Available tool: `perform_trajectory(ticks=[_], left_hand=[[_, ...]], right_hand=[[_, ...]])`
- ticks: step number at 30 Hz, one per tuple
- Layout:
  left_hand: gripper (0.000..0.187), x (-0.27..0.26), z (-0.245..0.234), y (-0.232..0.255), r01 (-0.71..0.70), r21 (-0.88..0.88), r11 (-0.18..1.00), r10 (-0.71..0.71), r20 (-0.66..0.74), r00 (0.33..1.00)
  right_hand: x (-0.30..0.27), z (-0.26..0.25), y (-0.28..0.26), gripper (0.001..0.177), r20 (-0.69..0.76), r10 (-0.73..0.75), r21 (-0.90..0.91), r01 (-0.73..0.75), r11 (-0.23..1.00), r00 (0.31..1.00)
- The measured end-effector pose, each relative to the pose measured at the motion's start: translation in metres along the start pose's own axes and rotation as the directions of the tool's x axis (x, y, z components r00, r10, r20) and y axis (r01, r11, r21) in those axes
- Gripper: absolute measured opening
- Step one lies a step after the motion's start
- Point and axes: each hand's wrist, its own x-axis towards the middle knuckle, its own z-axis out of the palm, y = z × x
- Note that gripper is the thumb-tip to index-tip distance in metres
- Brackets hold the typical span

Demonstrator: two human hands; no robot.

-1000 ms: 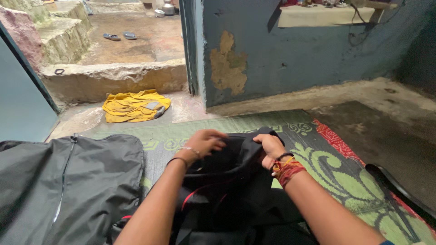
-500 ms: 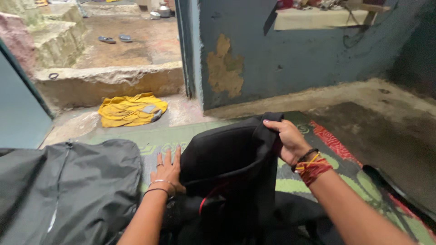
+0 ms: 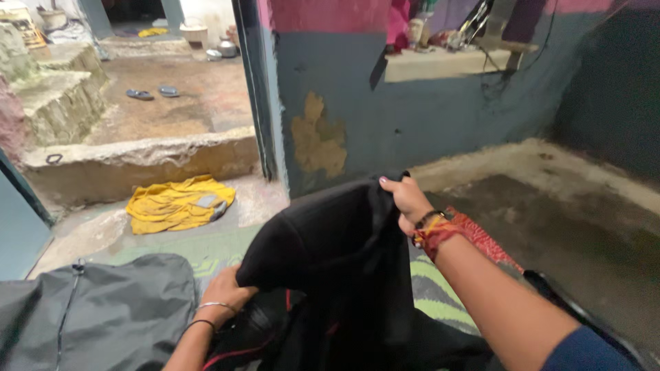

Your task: The person cleans the interior and exterior of a suit jacket using a cloth, then places it on a hanger, buttons it, and smooths it out.

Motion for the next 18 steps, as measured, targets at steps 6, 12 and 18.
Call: perform_trajectory(ticks=[6, 12, 18], left_hand=[[0.047, 0.039, -0.055, 0.047, -0.090, -0.021, 0.996, 0.082, -0.246, 0.966], [0.040, 0.081, -0.130, 0.119, -0.209, -0.003, 0.978, 0.184, -0.456, 0.871], [0.034, 0.120, -0.212, 0.211, -0.166, 0.027, 0.986, 0.148, -0.611, 0.778]], right_hand=[[0.054, 0.021, -0.096, 0.032, -0.026, -0.178, -0.496, 0.141, 0.857, 0.984], [0.110, 0.005, -0.173, 0.039, 0.020, -0.276, -0.745, 0.198, 0.637, 0.961], [0.165, 0.005, -0.203, 0.036, 0.003, -0.392, -0.592, 0.318, 0.740, 0.920]])
